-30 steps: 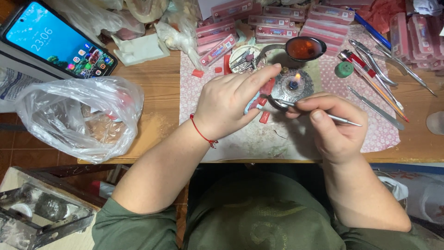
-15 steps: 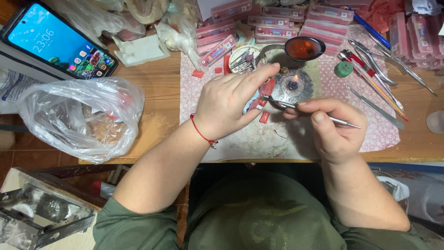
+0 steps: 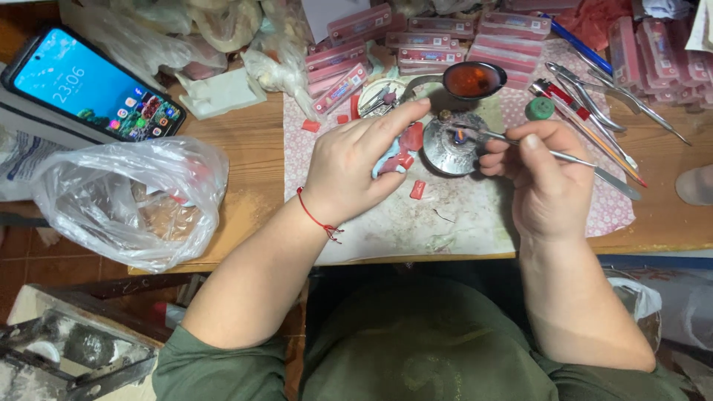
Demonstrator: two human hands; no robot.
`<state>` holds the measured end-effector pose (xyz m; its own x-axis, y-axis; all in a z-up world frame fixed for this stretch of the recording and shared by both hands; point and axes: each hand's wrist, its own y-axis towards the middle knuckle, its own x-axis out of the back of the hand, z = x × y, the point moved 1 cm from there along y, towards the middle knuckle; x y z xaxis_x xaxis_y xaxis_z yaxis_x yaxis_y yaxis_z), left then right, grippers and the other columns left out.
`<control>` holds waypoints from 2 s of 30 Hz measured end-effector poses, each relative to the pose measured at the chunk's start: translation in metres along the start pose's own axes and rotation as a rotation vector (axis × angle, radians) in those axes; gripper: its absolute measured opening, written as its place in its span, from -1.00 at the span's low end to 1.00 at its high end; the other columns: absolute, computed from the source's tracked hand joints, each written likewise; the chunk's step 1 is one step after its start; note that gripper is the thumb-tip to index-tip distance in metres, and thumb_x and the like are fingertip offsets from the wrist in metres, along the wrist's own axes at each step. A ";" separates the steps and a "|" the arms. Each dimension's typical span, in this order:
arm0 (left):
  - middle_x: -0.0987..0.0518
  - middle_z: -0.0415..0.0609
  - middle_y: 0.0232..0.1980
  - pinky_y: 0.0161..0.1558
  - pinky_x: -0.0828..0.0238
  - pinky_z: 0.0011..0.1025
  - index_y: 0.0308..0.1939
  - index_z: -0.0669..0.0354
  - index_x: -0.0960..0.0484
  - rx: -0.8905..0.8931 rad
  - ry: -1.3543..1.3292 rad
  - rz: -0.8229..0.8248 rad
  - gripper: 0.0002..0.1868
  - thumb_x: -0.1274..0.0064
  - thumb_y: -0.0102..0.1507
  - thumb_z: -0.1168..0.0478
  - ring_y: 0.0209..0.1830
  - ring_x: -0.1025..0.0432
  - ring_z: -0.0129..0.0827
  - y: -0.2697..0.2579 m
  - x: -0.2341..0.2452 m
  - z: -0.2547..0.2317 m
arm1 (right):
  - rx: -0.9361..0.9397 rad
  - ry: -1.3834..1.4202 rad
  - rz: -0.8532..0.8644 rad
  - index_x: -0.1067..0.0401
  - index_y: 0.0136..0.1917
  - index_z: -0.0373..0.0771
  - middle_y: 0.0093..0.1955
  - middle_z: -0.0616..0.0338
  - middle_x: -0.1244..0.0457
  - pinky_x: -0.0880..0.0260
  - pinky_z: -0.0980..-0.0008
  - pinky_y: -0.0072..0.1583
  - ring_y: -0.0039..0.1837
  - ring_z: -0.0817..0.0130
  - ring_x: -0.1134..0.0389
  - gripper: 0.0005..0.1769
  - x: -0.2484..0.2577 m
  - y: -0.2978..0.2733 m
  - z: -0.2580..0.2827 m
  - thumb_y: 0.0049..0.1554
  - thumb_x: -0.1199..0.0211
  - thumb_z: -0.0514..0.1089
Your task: Applying melted wax to a dental mold using a metal probe
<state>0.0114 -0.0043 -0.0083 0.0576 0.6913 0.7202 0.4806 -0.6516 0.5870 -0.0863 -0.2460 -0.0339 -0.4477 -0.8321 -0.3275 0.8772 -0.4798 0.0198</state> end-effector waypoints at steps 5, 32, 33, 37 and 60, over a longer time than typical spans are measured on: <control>-0.52 -0.23 0.44 0.07 -0.61 -0.33 0.46 -0.04 -0.33 0.015 0.011 -0.017 -0.12 -0.05 0.00 0.36 0.24 -0.61 -0.30 0.000 -0.002 0.000 | 0.006 0.016 -0.016 -0.41 0.04 -0.27 -0.13 -0.14 -0.39 -0.58 0.39 -0.14 -0.23 0.24 -0.46 -0.83 0.000 -0.003 -0.003 0.27 -0.21 -0.13; -0.65 -0.04 0.17 0.08 -0.53 -0.13 0.38 -0.03 -0.48 0.076 -0.171 -0.077 -0.20 -0.24 0.01 0.33 0.07 -0.59 -0.06 0.005 -0.012 0.002 | 0.135 0.071 0.015 -0.42 0.08 -0.48 -0.14 -0.26 -0.39 -0.63 0.37 -0.10 -0.14 0.17 -0.54 -0.68 0.015 0.000 -0.022 0.24 -0.08 -0.15; -0.65 -0.03 0.15 0.07 -0.53 -0.12 0.37 -0.03 -0.48 0.080 -0.169 -0.080 -0.20 -0.24 0.01 0.33 0.04 -0.59 -0.05 0.004 -0.012 0.001 | 0.130 0.074 0.015 -0.42 0.08 -0.49 -0.14 -0.26 -0.39 -0.63 0.38 -0.10 -0.15 0.18 -0.54 -0.69 0.013 0.000 -0.021 0.24 -0.08 -0.17; -0.66 -0.01 0.15 0.06 -0.53 -0.12 0.36 -0.02 -0.49 0.072 -0.171 -0.080 -0.21 -0.25 0.00 0.34 0.06 -0.59 -0.04 0.005 -0.012 0.000 | 0.123 0.076 0.008 -0.42 0.08 -0.50 -0.14 -0.26 -0.39 -0.64 0.37 -0.09 -0.15 0.18 -0.54 -0.70 0.013 -0.001 -0.021 0.24 -0.07 -0.18; -0.65 0.00 0.16 0.12 -0.53 -0.12 0.39 -0.03 -0.45 0.039 -0.187 -0.082 -0.19 -0.25 0.02 0.34 0.09 -0.59 -0.02 0.002 -0.014 0.000 | 0.183 0.011 0.047 -0.40 0.09 -0.47 -0.12 -0.23 -0.39 -0.63 0.41 -0.07 -0.11 0.22 -0.53 -0.70 0.012 -0.004 -0.019 0.25 -0.06 -0.17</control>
<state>0.0114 -0.0159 -0.0171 0.1766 0.7900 0.5871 0.5240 -0.5804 0.6233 -0.0918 -0.2488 -0.0555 -0.4044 -0.8519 -0.3329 0.8502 -0.4843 0.2065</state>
